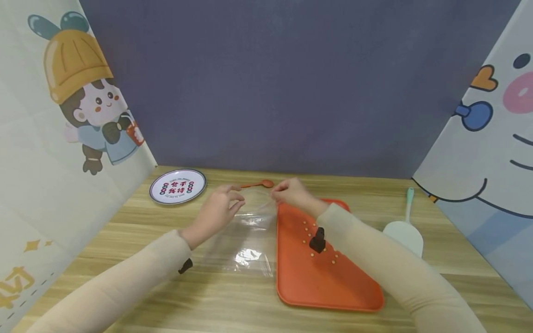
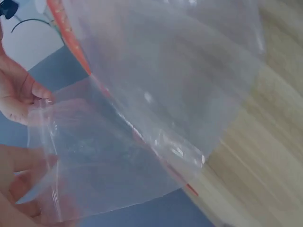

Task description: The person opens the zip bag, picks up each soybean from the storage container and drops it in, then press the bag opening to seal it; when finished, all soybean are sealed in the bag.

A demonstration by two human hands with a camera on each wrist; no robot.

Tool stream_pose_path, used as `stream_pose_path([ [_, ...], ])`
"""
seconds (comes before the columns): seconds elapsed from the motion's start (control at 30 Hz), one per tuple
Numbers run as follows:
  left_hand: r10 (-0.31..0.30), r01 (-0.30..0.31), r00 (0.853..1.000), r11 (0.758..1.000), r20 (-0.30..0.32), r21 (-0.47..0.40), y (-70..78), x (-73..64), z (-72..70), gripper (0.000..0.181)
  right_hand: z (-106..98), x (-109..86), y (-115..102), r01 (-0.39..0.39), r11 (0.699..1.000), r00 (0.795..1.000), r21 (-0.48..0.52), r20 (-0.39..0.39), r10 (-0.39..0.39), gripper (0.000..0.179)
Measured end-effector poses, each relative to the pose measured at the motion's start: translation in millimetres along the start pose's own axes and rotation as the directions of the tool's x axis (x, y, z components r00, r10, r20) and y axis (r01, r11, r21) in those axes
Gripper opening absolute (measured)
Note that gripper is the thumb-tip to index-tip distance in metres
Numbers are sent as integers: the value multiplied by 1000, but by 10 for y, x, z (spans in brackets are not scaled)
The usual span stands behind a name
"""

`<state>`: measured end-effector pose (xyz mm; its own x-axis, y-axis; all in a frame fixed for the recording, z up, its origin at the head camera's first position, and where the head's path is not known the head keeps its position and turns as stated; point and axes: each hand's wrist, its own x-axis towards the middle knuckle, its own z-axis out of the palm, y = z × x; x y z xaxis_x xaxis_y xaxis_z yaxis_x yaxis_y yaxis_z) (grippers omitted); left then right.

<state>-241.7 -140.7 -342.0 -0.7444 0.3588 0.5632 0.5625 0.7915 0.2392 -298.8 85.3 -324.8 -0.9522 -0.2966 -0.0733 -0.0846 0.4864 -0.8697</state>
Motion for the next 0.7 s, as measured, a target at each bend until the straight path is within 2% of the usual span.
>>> stream_pose_path([
  [0.1,-107,110,993,993,48,-47,-5,-7,-1,18,-3,10,22,18,1000,1000,11,-8,-18,19],
  [0.2,-182,187,981,978,70,-89,-12,-21,-10,25,-7,14,42,43,999,999,27,-11,-43,18],
  [0.43,-261,268,963,956,71,-119,-49,-40,-25,40,-6,-2,82,108,994,994,37,-15,-107,18],
  [0.57,-288,300,952,943,99,-141,-51,-53,-22,51,10,2,114,147,989,989,11,-12,-147,18],
  [0.7,-326,347,934,925,144,-154,-21,-67,-15,58,5,4,150,162,987,986,-15,-35,-163,18],
])
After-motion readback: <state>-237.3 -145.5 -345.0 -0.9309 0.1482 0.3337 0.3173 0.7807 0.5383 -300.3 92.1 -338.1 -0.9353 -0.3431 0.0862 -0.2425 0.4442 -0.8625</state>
